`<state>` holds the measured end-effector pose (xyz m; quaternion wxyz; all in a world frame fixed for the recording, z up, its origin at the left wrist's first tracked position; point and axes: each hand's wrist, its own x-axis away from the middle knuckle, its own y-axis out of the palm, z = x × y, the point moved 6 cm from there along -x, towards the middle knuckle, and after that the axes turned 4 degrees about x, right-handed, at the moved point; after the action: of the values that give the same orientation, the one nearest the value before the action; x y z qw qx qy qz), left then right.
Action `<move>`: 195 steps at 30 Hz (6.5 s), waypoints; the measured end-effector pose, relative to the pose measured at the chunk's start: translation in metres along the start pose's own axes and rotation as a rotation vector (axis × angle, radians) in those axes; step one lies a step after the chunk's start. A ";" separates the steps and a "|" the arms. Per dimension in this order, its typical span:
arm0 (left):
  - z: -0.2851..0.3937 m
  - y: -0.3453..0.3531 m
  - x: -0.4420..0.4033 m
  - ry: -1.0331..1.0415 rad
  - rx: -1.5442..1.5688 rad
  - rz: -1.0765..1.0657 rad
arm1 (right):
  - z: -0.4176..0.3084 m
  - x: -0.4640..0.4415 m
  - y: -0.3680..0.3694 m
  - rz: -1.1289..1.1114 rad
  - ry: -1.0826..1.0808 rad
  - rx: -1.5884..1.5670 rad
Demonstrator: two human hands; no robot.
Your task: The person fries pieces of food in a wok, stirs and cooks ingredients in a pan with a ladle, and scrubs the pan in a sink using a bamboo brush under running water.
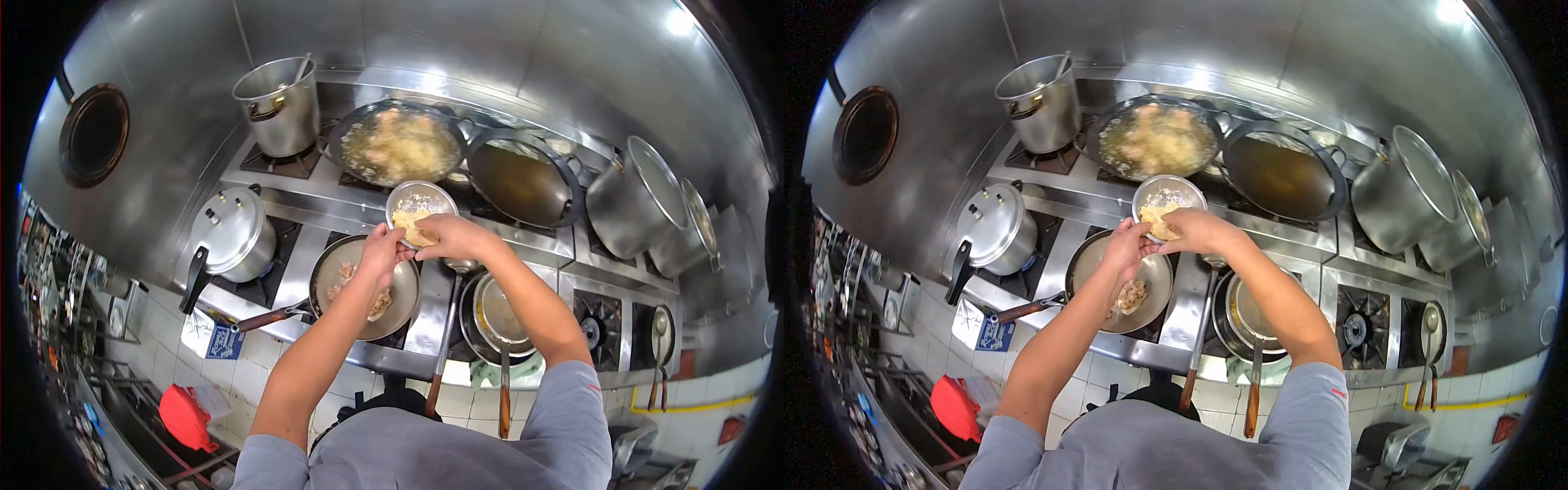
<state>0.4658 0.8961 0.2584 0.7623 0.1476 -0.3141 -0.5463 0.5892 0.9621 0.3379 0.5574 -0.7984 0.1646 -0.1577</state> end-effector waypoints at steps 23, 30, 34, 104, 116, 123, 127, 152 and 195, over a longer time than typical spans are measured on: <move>-0.049 0.090 -0.002 -0.293 -0.106 -0.336 | 0.098 0.078 0.001 0.285 0.139 -0.943; -0.031 0.073 -0.019 -0.163 -0.028 -0.211 | 0.096 0.053 -0.062 0.482 0.186 -0.590; -0.005 0.052 -0.037 -0.059 -0.055 -0.136 | 0.095 0.014 -0.103 0.650 0.131 -0.527; 0.009 -0.053 0.082 0.058 0.029 0.117 | 0.080 -0.071 -0.080 1.071 0.355 -0.997; -0.136 -0.106 0.313 -0.086 0.045 -0.078 | -0.210 0.231 0.114 0.878 0.345 -1.084; -0.301 -0.205 0.458 -0.467 -0.129 -0.137 | -0.334 0.451 0.324 0.597 0.594 -0.546; -0.335 -0.228 0.506 -0.534 -0.149 -0.092 | -0.372 0.541 0.377 0.271 0.857 -0.674; -0.613 0.120 0.578 -0.820 -0.283 -0.624 | -0.260 0.946 0.374 0.720 0.903 -0.649; -1.073 0.566 0.369 -0.353 -1.438 -1.294 | 0.027 1.856 0.325 2.956 1.644 -0.021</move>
<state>1.6477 0.6311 -0.1168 0.1661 -0.2919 0.1254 -0.9335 2.2356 0.0651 0.1491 0.0147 -0.3114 -0.9428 -0.1183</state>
